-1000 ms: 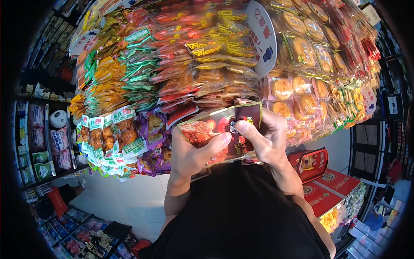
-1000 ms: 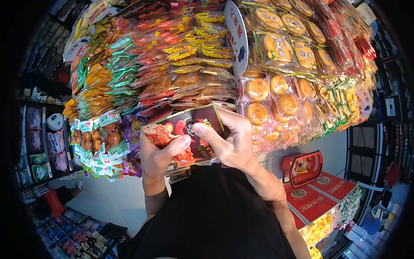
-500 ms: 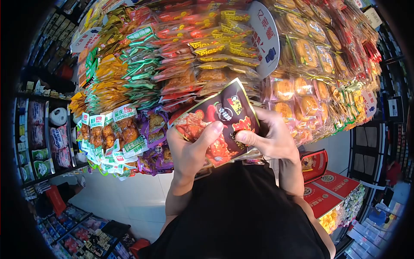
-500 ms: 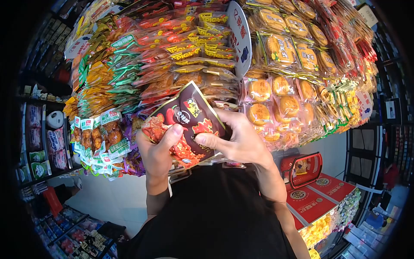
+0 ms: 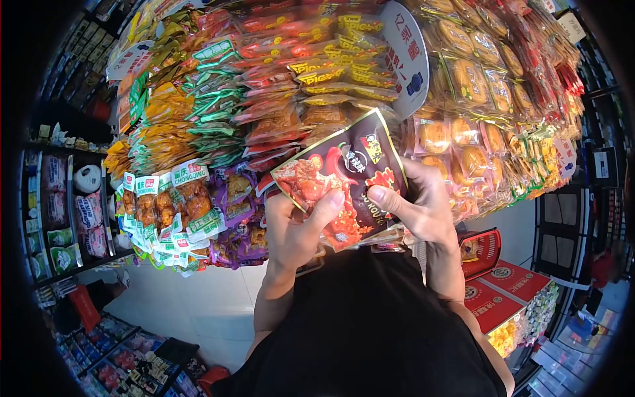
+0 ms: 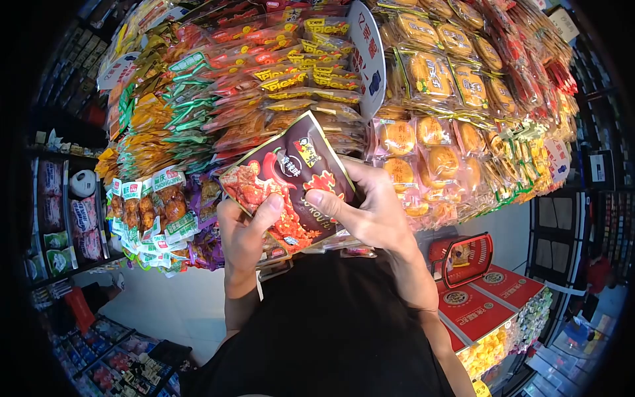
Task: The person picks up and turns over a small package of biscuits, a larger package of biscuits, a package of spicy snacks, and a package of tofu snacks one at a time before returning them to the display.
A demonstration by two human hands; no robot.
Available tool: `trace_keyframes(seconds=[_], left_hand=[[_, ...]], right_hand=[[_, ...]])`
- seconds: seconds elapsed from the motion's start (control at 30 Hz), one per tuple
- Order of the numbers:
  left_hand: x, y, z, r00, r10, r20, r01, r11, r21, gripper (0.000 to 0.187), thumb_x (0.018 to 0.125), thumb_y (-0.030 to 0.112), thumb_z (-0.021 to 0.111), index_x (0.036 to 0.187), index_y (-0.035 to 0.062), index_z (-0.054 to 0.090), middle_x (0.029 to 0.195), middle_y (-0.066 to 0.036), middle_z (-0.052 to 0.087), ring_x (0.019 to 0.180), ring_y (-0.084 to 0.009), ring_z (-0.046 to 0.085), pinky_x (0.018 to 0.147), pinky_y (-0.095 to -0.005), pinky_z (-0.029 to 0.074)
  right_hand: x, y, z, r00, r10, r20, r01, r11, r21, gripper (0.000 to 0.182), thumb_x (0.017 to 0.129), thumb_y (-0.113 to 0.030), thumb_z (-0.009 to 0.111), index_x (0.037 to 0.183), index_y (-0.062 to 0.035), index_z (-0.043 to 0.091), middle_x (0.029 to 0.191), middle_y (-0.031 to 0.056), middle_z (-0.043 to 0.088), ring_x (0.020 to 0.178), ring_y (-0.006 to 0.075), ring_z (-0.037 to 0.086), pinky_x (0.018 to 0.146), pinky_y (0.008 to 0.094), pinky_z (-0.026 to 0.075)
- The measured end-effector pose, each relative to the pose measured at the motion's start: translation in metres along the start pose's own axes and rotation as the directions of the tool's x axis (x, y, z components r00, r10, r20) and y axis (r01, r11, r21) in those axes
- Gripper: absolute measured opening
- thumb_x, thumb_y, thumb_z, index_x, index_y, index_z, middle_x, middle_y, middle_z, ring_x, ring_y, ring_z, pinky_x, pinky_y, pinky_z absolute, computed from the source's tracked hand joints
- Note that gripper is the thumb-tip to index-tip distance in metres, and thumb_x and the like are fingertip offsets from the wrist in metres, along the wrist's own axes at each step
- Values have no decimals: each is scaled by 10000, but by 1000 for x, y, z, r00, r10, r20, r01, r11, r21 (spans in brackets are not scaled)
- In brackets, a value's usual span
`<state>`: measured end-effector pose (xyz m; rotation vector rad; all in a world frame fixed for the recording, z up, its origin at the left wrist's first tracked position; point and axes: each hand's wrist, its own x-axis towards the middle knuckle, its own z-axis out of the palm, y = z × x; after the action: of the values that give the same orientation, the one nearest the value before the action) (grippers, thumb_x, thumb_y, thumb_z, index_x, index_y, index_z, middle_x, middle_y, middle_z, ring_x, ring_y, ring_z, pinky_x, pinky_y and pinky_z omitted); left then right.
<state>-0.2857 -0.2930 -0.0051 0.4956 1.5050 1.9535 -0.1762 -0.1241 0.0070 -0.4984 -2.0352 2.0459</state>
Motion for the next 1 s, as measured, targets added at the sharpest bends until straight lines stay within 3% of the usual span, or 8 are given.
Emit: trace_keyframes(seconds=[0.27,0.63,1.0], left_hand=[[-3,-3,1,995,66,-71,-66,998,-5,106,892,41,670,932,-52,702,850,-45,700,750,-65,615,674,-232,483],[1,-7,-1,994,37,-98,-36,999,6,171,931,128,683,970,-38,692,865,-16,685,753,-55,584,680,-229,467],[-2,-5,0,976,98,-193,-99,995,9,131,922,86,672,982,-29,681,874,-13,677,763,-42,574,698,-226,471]], right_hand=[[0,-1,13,999,-26,-39,29,995,98,317,906,-151,733,1148,35,647,913,11,685,791,42,561,698,240,492],[0,-1,17,997,-11,-80,17,997,69,291,902,-165,741,1111,24,667,870,-7,683,761,27,550,672,223,468],[1,3,18,999,-6,-42,7,1000,22,271,899,-151,741,1091,23,664,813,-37,644,692,16,494,601,216,425]])
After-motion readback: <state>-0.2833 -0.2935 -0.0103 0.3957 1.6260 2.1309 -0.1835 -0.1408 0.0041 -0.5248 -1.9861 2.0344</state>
